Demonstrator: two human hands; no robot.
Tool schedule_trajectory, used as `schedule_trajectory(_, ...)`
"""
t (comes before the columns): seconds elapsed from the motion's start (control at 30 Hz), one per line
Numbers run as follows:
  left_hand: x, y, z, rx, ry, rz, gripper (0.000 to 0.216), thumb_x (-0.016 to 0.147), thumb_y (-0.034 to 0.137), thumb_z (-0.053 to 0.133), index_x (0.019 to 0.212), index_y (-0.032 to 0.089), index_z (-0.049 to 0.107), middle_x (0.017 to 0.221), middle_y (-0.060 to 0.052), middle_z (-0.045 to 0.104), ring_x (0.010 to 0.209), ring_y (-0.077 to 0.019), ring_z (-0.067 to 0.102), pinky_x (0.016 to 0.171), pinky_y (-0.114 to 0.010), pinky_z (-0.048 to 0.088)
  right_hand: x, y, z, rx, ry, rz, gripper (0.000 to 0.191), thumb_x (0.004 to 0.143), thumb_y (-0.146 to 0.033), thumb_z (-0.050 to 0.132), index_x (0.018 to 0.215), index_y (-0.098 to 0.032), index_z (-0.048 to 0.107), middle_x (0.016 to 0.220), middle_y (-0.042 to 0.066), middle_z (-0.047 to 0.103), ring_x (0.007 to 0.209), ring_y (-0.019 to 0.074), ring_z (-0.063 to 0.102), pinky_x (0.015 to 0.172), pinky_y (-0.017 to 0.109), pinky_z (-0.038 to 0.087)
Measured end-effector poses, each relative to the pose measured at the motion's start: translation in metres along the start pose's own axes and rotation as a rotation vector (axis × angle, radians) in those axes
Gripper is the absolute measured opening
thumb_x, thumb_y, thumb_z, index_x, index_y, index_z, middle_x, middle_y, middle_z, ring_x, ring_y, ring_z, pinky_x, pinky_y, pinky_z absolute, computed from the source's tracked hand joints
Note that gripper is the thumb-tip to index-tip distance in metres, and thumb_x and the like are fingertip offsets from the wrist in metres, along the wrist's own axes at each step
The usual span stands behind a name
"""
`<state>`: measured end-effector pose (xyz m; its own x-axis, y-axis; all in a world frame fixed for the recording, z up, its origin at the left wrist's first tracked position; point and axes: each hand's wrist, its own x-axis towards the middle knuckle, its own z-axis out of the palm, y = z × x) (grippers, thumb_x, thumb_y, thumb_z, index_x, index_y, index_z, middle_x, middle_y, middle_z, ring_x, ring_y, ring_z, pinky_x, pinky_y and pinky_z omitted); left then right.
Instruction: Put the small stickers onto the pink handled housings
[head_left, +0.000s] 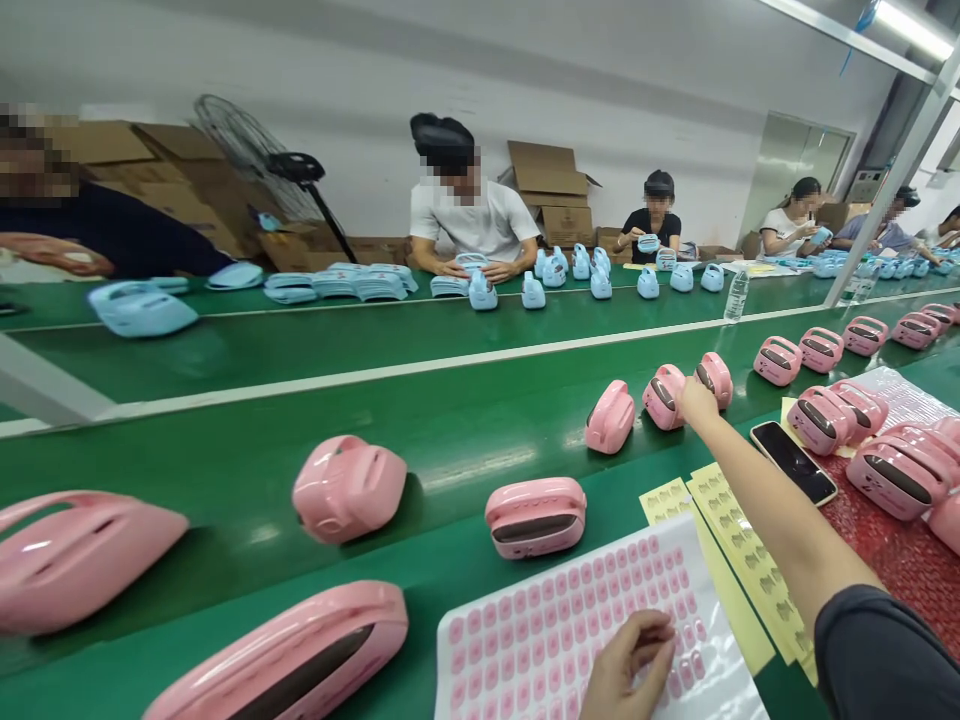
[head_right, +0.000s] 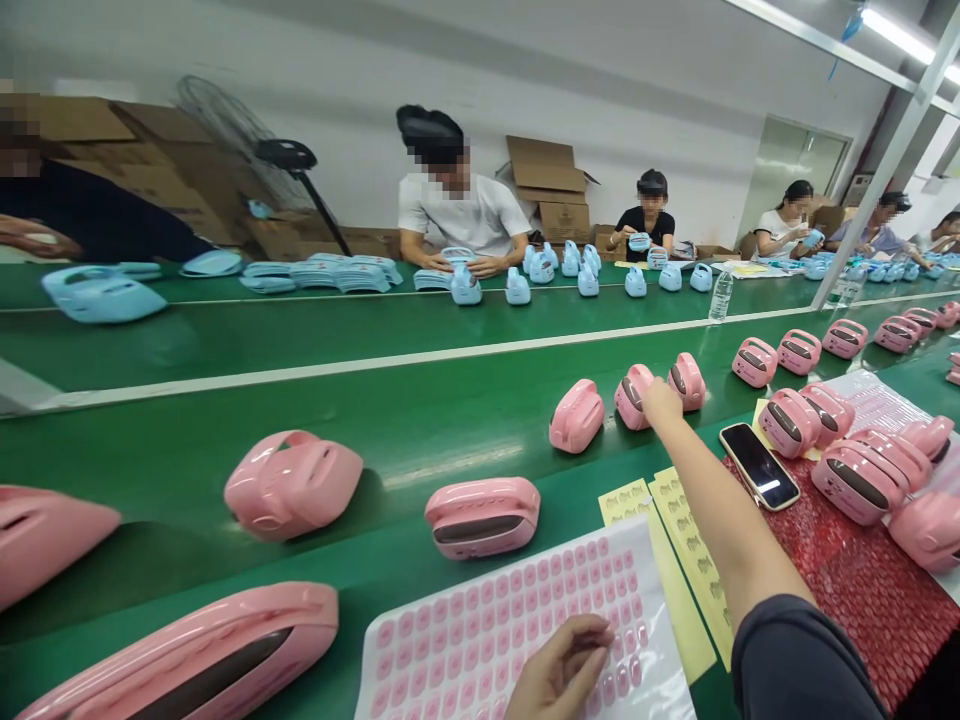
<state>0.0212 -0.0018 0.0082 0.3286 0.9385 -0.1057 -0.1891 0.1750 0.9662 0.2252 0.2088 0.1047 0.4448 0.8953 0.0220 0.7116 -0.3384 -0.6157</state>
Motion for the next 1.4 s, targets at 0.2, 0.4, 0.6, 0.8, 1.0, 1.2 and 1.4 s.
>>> schedule_trajectory(0.2,0.006,0.002,-0.005,-0.255,0.004,-0.052,0.038,0.062,0.043,0.074,0.093,0.022,0.064,0.089,-0.011,0.068,0.086,-0.0278,0.063,0.083,-0.043,0.045,-0.052,0.030,-0.050,0.255,-0.064,0.040,0.031,0.090,-0.027,0.031,0.098,-0.013,0.058,0.069,0.005,0.064,0.056,0.0150,0.061,0.049,0.026,0.048)
schedule_trajectory(0.4,-0.002,-0.003,-0.010,-0.549,-0.023,0.019,0.083,0.040,0.058,0.079,0.116,0.036,0.053,0.114,-0.007,0.063,0.111,-0.0354,0.052,0.091,-0.047,0.041,-0.156,0.033,-0.035,0.552,-0.624,0.019,0.028,0.077,-0.031,0.039,0.088,-0.015,0.058,0.040,-0.004,0.051,0.032,0.0125,0.051,0.033,0.020,0.037)
schedule_trajectory(0.6,-0.014,-0.012,-0.043,-0.617,-0.006,-0.158,0.084,0.048,0.066,0.070,0.121,0.028,0.052,0.107,-0.010,0.068,0.117,-0.0400,0.046,0.093,-0.053,0.040,-0.158,0.049,-0.002,0.168,-0.546,-0.149,0.036,0.087,-0.036,0.032,0.079,-0.016,0.060,0.057,0.002,0.061,0.055,0.0155,0.063,0.054,0.026,0.047)
schedule_trajectory(0.8,0.006,-0.010,-0.040,-0.796,0.120,-0.140,0.074,0.061,0.068,0.060,0.125,0.031,0.048,0.109,-0.007,0.068,0.120,-0.0335,0.046,0.096,-0.049,0.040,-0.118,0.071,0.013,-0.047,-0.160,-0.145,0.020,0.079,-0.014,0.045,0.065,-0.015,0.059,0.091,0.014,0.060,0.098,0.0261,0.054,0.083,0.034,0.040)
schedule_trajectory(1.0,0.009,-0.004,-0.037,-0.898,0.139,-0.094,0.061,0.066,0.054,0.066,0.121,0.031,0.052,0.099,-0.005,0.072,0.113,-0.0331,0.053,0.091,-0.049,0.045,-0.127,0.082,0.033,-0.028,-0.058,-0.163,0.018,0.078,-0.012,0.046,0.066,-0.019,0.058,0.086,0.008,0.058,0.089,0.0223,0.056,0.072,0.029,0.041)
schedule_trajectory(1.2,0.008,0.006,-0.032,-1.060,0.092,-0.126,0.042,0.076,0.036,0.061,0.116,0.022,0.058,0.094,-0.010,0.073,0.102,-0.0343,0.060,0.084,-0.051,0.048,-0.121,0.097,0.033,0.166,-0.078,-0.182,0.011,0.075,-0.016,0.046,0.067,-0.019,0.054,0.076,0.002,0.060,0.068,0.0156,0.060,0.064,0.025,0.044)
schedule_trajectory(1.4,0.011,0.018,-0.026,-1.113,0.222,-0.134,0.041,0.080,0.031,0.053,0.120,0.019,0.055,0.084,-0.009,0.074,0.091,-0.0313,0.065,0.081,-0.048,0.050,-0.115,0.106,0.023,0.270,0.024,-0.140,0.008,0.072,-0.021,0.047,0.066,-0.020,0.052,0.074,0.004,0.058,0.070,0.0193,0.057,0.067,0.030,0.043)
